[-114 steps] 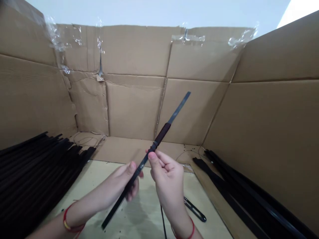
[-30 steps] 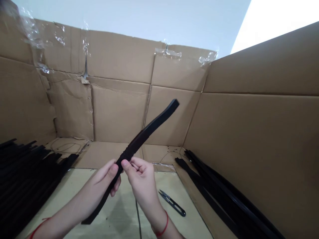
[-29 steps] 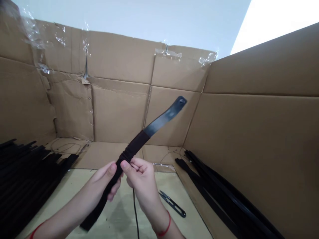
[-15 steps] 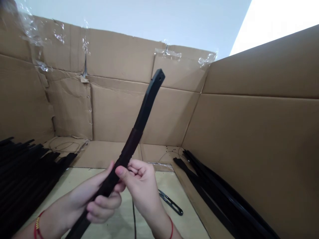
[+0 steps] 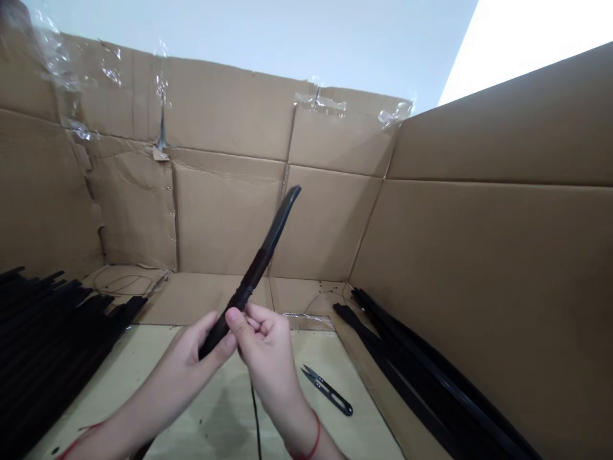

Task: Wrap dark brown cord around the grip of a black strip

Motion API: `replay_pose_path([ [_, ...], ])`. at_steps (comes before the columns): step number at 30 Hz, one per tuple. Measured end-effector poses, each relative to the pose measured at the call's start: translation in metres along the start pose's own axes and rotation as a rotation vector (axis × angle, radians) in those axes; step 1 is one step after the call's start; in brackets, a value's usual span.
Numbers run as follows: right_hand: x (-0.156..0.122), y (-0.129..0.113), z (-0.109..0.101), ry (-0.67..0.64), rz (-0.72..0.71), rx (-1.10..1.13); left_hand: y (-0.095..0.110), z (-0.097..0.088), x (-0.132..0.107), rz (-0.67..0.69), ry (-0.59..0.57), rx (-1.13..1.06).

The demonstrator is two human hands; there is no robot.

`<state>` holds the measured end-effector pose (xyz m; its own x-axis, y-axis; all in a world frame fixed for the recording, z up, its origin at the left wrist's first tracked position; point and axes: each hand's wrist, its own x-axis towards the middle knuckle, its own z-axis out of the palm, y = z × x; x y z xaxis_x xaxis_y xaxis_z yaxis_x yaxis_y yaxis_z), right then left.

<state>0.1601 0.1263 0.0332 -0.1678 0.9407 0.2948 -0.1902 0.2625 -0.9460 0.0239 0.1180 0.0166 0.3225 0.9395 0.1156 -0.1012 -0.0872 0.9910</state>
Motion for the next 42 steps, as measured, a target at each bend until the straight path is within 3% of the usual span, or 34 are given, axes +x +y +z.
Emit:
replay_pose_path([
  [3,0.001,-0.001,0.000,-0.044,0.045,0.031,0.000,-0.001,0.002,-0.186,-0.290,-0.214],
  [4,0.001,-0.001,0.000,0.004,0.012,0.014,-0.001,-0.001,0.004,-0.193,-0.284,-0.227],
  [6,0.003,0.000,-0.001,0.093,-0.044,-0.005,-0.003,-0.001,0.007,-0.094,-0.116,-0.136],
  [8,0.003,0.000,-0.001,0.066,-0.010,0.027,-0.006,-0.001,0.008,-0.068,-0.038,-0.123],
  [11,0.002,-0.001,-0.003,-0.103,0.092,0.029,-0.006,0.000,0.006,-0.325,-0.290,-0.403],
  [13,0.003,-0.001,-0.003,-0.088,0.070,-0.038,-0.005,0.001,0.005,-0.436,-0.349,-0.502],
  [16,0.005,0.001,-0.001,0.024,-0.014,-0.079,-0.003,0.002,0.006,-0.205,-0.037,-0.356],
  [18,0.005,0.001,-0.002,-0.026,0.017,-0.019,-0.002,0.001,0.008,-0.090,0.075,-0.282],
  [19,0.004,0.000,-0.002,-0.088,0.052,0.016,-0.003,0.001,0.009,-0.114,0.022,-0.299],
  [21,0.001,-0.003,-0.002,-0.179,0.087,0.041,-0.005,0.000,0.010,-0.307,-0.244,-0.408],
  [22,0.000,-0.006,-0.001,-0.167,0.067,0.021,-0.007,0.001,0.010,-0.372,-0.343,-0.443],
  [23,-0.002,-0.007,-0.001,-0.105,0.027,-0.014,-0.009,0.002,0.009,-0.404,-0.365,-0.449],
  [25,-0.003,-0.010,0.001,0.091,-0.059,-0.084,-0.011,0.007,0.006,-0.319,-0.212,-0.363],
  [27,-0.002,-0.012,0.001,0.175,-0.070,-0.110,-0.011,0.011,0.002,-0.201,-0.064,-0.269],
  [28,-0.001,-0.012,0.000,0.134,-0.037,-0.113,-0.010,0.012,0.001,-0.186,-0.071,-0.266],
  [31,0.001,-0.012,-0.002,-0.060,0.053,-0.136,-0.009,0.008,0.002,-0.325,-0.296,-0.406],
  [33,0.002,-0.009,-0.001,-0.033,0.014,-0.160,-0.009,0.004,0.006,-0.350,-0.331,-0.421],
  [35,0.002,-0.005,0.001,0.061,-0.057,-0.155,-0.007,0.004,0.009,-0.220,-0.174,-0.285],
  [37,0.001,-0.004,0.002,0.045,-0.048,-0.106,-0.004,0.005,0.007,-0.082,-0.019,-0.162],
  [39,-0.001,-0.006,0.001,-0.062,0.031,-0.012,0.000,0.005,0.004,-0.120,-0.093,-0.229],
  [42,-0.002,-0.009,-0.003,-0.116,0.099,0.066,0.001,0.001,0.003,-0.247,-0.365,-0.411],
])
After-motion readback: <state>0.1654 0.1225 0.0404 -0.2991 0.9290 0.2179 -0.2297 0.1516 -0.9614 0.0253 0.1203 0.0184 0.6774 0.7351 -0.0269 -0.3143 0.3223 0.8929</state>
